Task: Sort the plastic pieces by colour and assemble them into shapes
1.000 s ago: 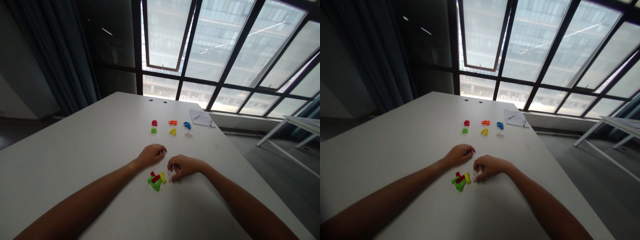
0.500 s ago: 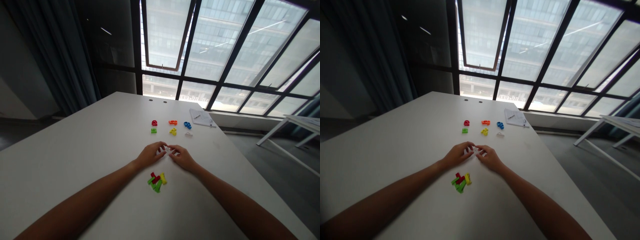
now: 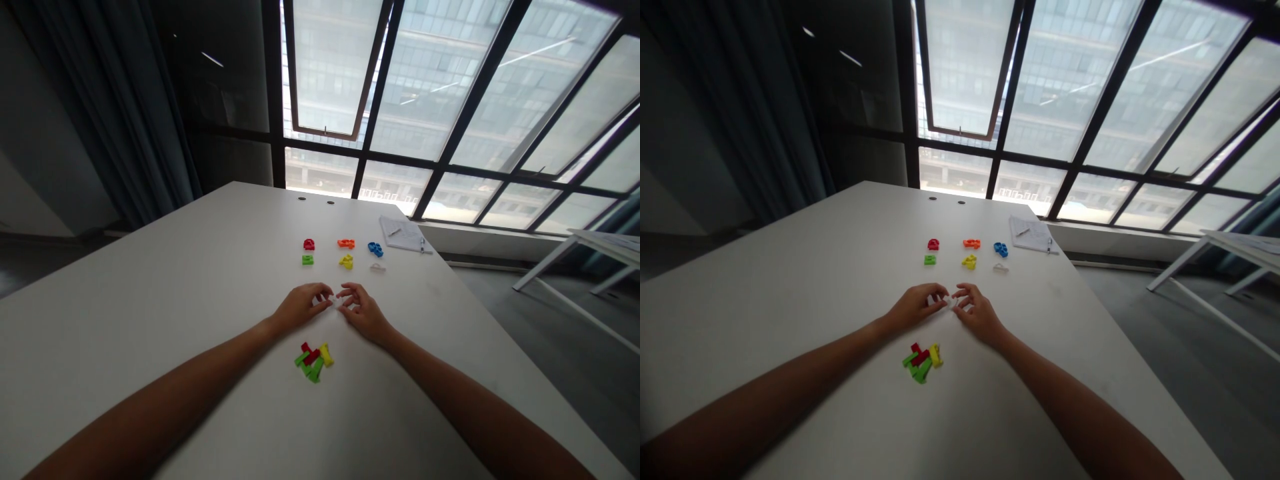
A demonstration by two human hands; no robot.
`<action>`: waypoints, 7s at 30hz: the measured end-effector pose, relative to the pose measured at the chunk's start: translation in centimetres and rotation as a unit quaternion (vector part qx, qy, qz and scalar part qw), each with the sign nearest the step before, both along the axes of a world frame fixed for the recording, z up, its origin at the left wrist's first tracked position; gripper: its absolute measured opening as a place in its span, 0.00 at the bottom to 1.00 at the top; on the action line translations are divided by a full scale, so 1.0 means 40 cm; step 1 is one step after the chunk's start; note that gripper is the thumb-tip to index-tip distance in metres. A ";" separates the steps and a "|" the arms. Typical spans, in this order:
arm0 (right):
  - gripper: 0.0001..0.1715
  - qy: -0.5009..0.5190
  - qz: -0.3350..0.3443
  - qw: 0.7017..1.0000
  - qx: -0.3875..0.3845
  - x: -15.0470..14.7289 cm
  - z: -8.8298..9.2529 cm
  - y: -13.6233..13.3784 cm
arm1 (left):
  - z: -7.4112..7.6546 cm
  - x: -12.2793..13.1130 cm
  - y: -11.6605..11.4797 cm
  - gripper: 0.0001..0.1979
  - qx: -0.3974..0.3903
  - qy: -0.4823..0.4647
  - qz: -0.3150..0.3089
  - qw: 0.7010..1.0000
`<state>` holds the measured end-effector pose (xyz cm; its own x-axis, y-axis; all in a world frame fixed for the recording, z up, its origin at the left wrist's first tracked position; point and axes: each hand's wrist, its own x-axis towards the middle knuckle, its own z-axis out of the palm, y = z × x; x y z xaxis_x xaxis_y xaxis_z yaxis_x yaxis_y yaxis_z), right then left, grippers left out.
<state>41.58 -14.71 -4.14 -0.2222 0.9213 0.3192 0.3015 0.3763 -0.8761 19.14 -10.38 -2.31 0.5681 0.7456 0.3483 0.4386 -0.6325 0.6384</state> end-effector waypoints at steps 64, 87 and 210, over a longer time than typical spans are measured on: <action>0.18 -0.184 0.228 0.946 0.140 -0.037 0.069 -0.086 | 0.002 0.006 -0.008 0.11 0.022 0.062 0.041 0.997; 0.19 0.019 -0.036 0.992 0.118 -0.029 0.019 -0.024 | 0.001 -0.007 -0.004 0.17 0.011 -0.012 -0.023 1.000; 0.23 -0.397 -0.170 0.889 0.155 0.091 0.001 0.056 | 0.001 0.001 -0.015 0.10 0.133 0.102 -0.038 0.985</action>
<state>45.23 -12.48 -4.11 -0.2155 0.8732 0.4372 0.9206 0.3310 -0.2072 19.18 -10.97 -2.26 0.6970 0.5967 0.3976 0.4862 -0.8009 0.3497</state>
